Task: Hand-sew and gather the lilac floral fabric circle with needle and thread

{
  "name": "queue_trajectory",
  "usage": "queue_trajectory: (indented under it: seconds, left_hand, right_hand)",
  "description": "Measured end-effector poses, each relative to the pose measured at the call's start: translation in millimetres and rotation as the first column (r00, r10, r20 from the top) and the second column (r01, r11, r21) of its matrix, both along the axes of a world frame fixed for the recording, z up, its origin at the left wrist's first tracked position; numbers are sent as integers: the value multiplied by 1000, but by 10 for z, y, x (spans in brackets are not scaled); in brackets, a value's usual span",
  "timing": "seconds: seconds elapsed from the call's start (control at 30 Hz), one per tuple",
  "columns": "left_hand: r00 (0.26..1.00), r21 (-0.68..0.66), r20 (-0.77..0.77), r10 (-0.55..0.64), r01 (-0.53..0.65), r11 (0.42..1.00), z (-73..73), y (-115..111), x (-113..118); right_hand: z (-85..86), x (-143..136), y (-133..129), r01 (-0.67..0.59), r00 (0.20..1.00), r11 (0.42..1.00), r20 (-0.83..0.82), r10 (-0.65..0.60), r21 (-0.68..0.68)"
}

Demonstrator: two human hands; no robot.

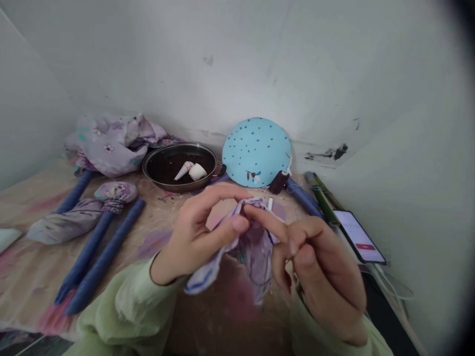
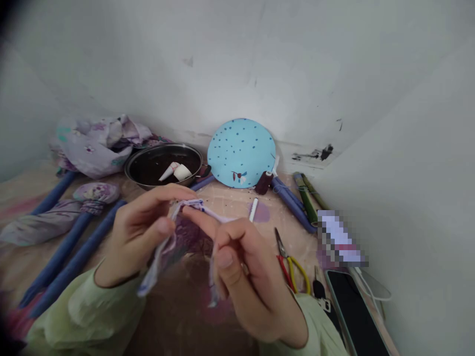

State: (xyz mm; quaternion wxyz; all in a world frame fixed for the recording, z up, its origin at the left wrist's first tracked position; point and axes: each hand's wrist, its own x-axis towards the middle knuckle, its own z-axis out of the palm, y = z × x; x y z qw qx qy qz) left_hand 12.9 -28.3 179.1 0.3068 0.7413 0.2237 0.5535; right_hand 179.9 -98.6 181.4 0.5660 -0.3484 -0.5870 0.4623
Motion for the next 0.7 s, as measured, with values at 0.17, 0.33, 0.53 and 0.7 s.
queue_trajectory:
  seconds: [0.17, 0.33, 0.53, 0.7]
  left_hand:
    - [997, -51, -18, -72, 71, 996, -1, 14, 46]
    - [998, -100, -62, -33, 27, 995, -87, 66, 92]
    - [998, -99, -66, 24, -30, 995, -122, 83, 155]
    - [997, -204, -15, 79, -80, 976, -116, 50, 196]
  right_hand:
    - [-61, -44, 41, 82, 992, 997, -98, -82, 1]
    - [-109, 7, 131, 121, 987, 992, -103, -123, -27]
    - [-118, 57, 165, 145, 983, 989, -113, -146, -18]
    - [-119, 41, 122, 397, 918, 914, -15, -397, 85]
